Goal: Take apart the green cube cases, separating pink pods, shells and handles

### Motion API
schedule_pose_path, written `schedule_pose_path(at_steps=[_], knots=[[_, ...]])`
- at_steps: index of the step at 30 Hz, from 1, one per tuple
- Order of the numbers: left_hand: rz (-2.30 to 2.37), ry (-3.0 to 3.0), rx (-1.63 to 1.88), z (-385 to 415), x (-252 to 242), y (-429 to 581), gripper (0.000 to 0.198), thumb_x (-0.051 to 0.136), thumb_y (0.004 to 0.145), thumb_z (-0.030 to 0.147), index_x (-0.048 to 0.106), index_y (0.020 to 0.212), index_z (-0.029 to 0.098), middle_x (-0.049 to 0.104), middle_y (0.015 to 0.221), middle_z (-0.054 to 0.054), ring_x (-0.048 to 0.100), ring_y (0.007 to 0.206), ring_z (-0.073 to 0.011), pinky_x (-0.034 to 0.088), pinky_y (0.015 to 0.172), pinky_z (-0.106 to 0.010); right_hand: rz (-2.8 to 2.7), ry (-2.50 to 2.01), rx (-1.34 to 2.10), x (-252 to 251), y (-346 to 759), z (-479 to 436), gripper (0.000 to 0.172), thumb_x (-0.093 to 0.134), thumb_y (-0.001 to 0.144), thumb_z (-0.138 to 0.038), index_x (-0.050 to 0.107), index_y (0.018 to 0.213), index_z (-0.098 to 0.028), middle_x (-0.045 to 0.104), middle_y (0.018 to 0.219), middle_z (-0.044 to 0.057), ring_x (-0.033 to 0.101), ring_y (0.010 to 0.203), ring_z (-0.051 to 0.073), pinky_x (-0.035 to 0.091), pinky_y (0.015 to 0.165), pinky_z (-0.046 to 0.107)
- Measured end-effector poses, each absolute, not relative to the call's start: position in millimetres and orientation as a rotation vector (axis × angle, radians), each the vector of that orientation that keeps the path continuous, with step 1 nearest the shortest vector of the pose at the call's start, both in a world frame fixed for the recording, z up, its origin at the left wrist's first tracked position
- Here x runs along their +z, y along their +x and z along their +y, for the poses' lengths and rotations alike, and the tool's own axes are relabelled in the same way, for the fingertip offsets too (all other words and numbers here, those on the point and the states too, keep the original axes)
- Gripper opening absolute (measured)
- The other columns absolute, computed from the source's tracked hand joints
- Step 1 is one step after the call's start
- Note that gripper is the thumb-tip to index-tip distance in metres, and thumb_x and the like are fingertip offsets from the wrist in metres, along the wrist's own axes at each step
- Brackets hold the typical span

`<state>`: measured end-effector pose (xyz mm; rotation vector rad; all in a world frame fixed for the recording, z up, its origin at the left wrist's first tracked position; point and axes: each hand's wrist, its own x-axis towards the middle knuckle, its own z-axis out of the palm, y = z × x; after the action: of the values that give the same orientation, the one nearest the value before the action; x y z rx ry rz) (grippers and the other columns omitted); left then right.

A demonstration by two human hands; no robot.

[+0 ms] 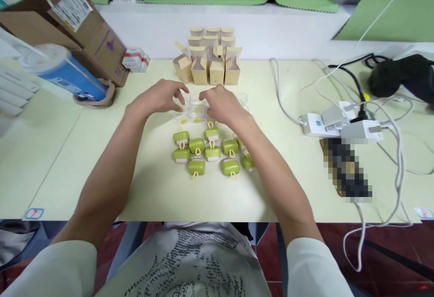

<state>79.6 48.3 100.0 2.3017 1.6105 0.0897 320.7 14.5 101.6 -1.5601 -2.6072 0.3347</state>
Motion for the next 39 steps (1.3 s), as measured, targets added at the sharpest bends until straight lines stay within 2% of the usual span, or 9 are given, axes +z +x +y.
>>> schedule_pose_path(at_steps=[3, 6, 9, 13, 21, 26, 32, 35, 39], knots=[[1.566, 2.352, 0.098, 46.5, 96.6, 83.4, 0.053, 0.081, 0.092, 0.017, 0.075, 0.145, 0.018, 0.091, 0.117, -0.007, 0.077, 0.115, -0.0280, 0.052, 0.103, -0.037, -2.671, -1.556, 0.349, 96.0, 304.0, 25.8, 0.071, 0.061, 0.094, 0.008, 0.078, 0.159, -0.016, 0.087, 0.135, 0.019, 0.073, 0.138, 0.038, 0.059, 0.104, 0.043], [1.536, 2.366, 0.110, 47.6, 96.1, 82.3, 0.050, 0.081, 0.096, 0.017, 0.075, 0.145, 0.019, 0.091, 0.111, -0.005, 0.075, 0.113, -0.0262, 0.050, 0.103, -0.035, -2.673, -1.571, 0.339, 91.2, 300.5, 31.5, 0.068, 0.057, 0.094, 0.010, 0.083, 0.153, -0.014, 0.087, 0.133, 0.020, 0.075, 0.135, 0.037, 0.057, 0.101, 0.042], [1.555, 2.365, 0.143, 51.4, 92.6, 81.6, 0.049, 0.086, 0.093, 0.017, 0.077, 0.142, 0.020, 0.090, 0.108, -0.004, 0.076, 0.113, -0.0265, 0.050, 0.104, -0.035, -2.667, -1.568, 0.330, 86.0, 304.0, 33.1, 0.065, 0.055, 0.097, 0.007, 0.085, 0.149, -0.016, 0.086, 0.135, 0.020, 0.074, 0.133, 0.039, 0.056, 0.099, 0.043], [1.552, 2.356, 0.193, 56.5, 85.4, 81.9, 0.047, 0.091, 0.088, 0.018, 0.082, 0.135, 0.023, 0.089, 0.102, -0.004, 0.079, 0.115, -0.0315, 0.052, 0.103, -0.037, -2.655, -1.561, 0.297, 80.1, 306.8, 34.3, 0.062, 0.053, 0.099, 0.005, 0.086, 0.147, -0.017, 0.084, 0.137, 0.021, 0.072, 0.132, 0.040, 0.055, 0.099, 0.045], [1.543, 2.382, 0.164, 56.3, 85.1, 80.7, 0.051, 0.090, 0.090, 0.021, 0.083, 0.141, 0.024, 0.090, 0.106, -0.005, 0.081, 0.113, -0.0317, 0.053, 0.103, -0.038, -2.619, -1.565, 0.330, 81.7, 307.4, 34.3, 0.063, 0.053, 0.102, 0.002, 0.082, 0.155, -0.017, 0.085, 0.137, 0.021, 0.073, 0.129, 0.041, 0.055, 0.102, 0.048], [1.469, 2.363, 0.138, 55.9, 97.0, 70.2, 0.058, 0.091, 0.091, 0.026, 0.080, 0.148, 0.025, 0.089, 0.113, -0.005, 0.080, 0.121, -0.0311, 0.054, 0.105, -0.037, -2.605, -1.532, 0.425, 94.2, 316.0, 29.3, 0.063, 0.055, 0.101, 0.001, 0.083, 0.154, -0.017, 0.086, 0.132, 0.019, 0.072, 0.133, 0.040, 0.057, 0.110, 0.050], [1.454, 2.383, 0.181, 53.6, 106.3, 67.1, 0.041, 0.083, 0.094, 0.025, 0.086, 0.135, 0.026, 0.090, 0.116, -0.005, 0.081, 0.117, -0.0299, 0.054, 0.107, -0.038, -2.584, -1.512, 0.465, 93.5, 320.0, 30.9, 0.062, 0.056, 0.099, 0.003, 0.085, 0.150, -0.018, 0.087, 0.128, 0.017, 0.072, 0.132, 0.037, 0.057, 0.108, 0.045], [1.452, 2.413, 0.148, 52.8, 99.4, 75.2, 0.040, 0.082, 0.092, 0.021, 0.088, 0.131, 0.027, 0.090, 0.113, -0.005, 0.081, 0.113, -0.0297, 0.054, 0.105, -0.038, -2.620, -1.536, 0.437, 87.4, 315.9, 33.4, 0.069, 0.057, 0.095, 0.007, 0.083, 0.153, -0.019, 0.086, 0.135, 0.017, 0.075, 0.130, 0.037, 0.057, 0.105, 0.044], [1.475, 2.423, 0.205, 52.7, 91.3, 83.1, 0.040, 0.083, 0.091, 0.020, 0.089, 0.130, 0.027, 0.090, 0.111, -0.004, 0.081, 0.110, -0.0295, 0.053, 0.105, -0.039, -2.632, -1.556, 0.338, 84.1, 310.9, 33.2, 0.063, 0.057, 0.101, 0.002, 0.083, 0.154, -0.020, 0.085, 0.141, 0.019, 0.076, 0.129, 0.040, 0.057, 0.101, 0.046]])
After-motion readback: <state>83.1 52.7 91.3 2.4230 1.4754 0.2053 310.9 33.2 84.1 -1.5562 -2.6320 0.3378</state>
